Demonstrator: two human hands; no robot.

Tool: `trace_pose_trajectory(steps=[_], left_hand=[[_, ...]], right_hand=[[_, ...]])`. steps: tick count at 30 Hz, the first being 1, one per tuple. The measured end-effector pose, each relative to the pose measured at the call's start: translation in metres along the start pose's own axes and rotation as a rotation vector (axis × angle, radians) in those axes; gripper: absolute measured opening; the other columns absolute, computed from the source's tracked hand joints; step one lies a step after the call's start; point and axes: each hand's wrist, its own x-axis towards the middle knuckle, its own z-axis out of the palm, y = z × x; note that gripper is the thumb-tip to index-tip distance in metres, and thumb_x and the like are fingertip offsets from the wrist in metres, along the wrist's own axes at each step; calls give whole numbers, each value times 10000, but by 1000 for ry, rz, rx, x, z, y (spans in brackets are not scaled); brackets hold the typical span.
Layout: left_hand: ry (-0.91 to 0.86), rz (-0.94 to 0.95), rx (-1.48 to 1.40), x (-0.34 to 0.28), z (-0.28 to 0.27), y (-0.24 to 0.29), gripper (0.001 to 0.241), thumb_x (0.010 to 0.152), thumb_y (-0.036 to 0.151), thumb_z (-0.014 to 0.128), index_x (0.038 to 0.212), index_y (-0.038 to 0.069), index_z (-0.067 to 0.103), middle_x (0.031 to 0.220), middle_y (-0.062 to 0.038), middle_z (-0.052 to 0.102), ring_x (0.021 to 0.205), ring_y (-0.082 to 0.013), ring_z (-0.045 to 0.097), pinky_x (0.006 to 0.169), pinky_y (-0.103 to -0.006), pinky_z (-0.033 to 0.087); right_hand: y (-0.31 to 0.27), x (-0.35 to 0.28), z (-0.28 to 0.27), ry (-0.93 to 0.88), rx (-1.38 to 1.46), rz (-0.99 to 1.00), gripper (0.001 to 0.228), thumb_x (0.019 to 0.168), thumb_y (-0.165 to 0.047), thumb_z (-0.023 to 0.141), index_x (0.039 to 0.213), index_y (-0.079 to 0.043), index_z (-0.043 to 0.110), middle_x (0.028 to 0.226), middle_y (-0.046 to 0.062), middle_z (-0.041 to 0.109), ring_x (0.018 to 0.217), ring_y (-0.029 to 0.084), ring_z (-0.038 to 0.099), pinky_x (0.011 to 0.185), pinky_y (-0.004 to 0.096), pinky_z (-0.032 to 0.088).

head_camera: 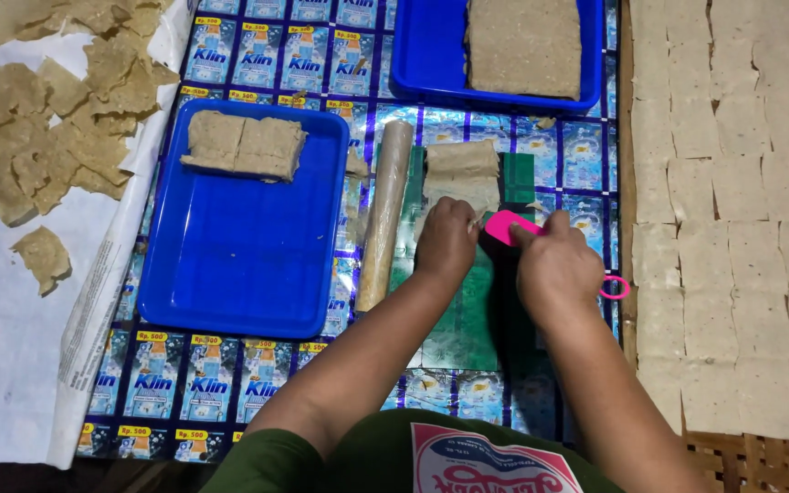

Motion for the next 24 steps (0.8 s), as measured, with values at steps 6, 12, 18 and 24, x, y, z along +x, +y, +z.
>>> trace_pose_trajectory(steps=[6, 12, 18, 24], left_hand=[[230, -366, -443, -4, -38, 5, 173, 957, 236, 708, 1015, 76, 674, 813, -161, 679, 800, -381, 699, 656, -463, 525], [332, -488, -463, -10, -89, 10, 150, 865, 326, 769, 938, 202, 726, 761, -65, 747, 763, -273, 751, 641, -383, 543], [202, -493, -1227, -36, -92, 38, 169, 896, 146, 790, 1019, 72, 701, 835, -109, 774, 718, -148, 742, 606, -295, 621], [85, -652, -1408, -66, -48, 33, 207, 943, 112, 741, 1092, 5, 645, 976, -169, 757, 868, -254, 756, 777, -443, 643]], right_hand=[[22, -26, 39, -350, 235, 30, 407, 968, -418, 599, 1366, -503, 605, 1369, 44, 536, 1270, 346, 590, 1035, 539, 452], [-2, -28, 26, -205, 817, 125, 329, 1000, -351, 639, 1306, -262, 721, 1276, 113, 666, 1244, 407, 613, 1039, 552, 484], [-45, -26, 6, -538, 2392, 617, 646, 1032, -548, 418, 1454, -67, 513, 1393, 145, 584, 1287, 267, 598, 1112, 443, 460], [-32, -60, 46, -386, 2660, 684, 437, 1029, -448, 530, 1249, -98, 671, 1272, 120, 708, 1173, 282, 689, 990, 470, 569]])
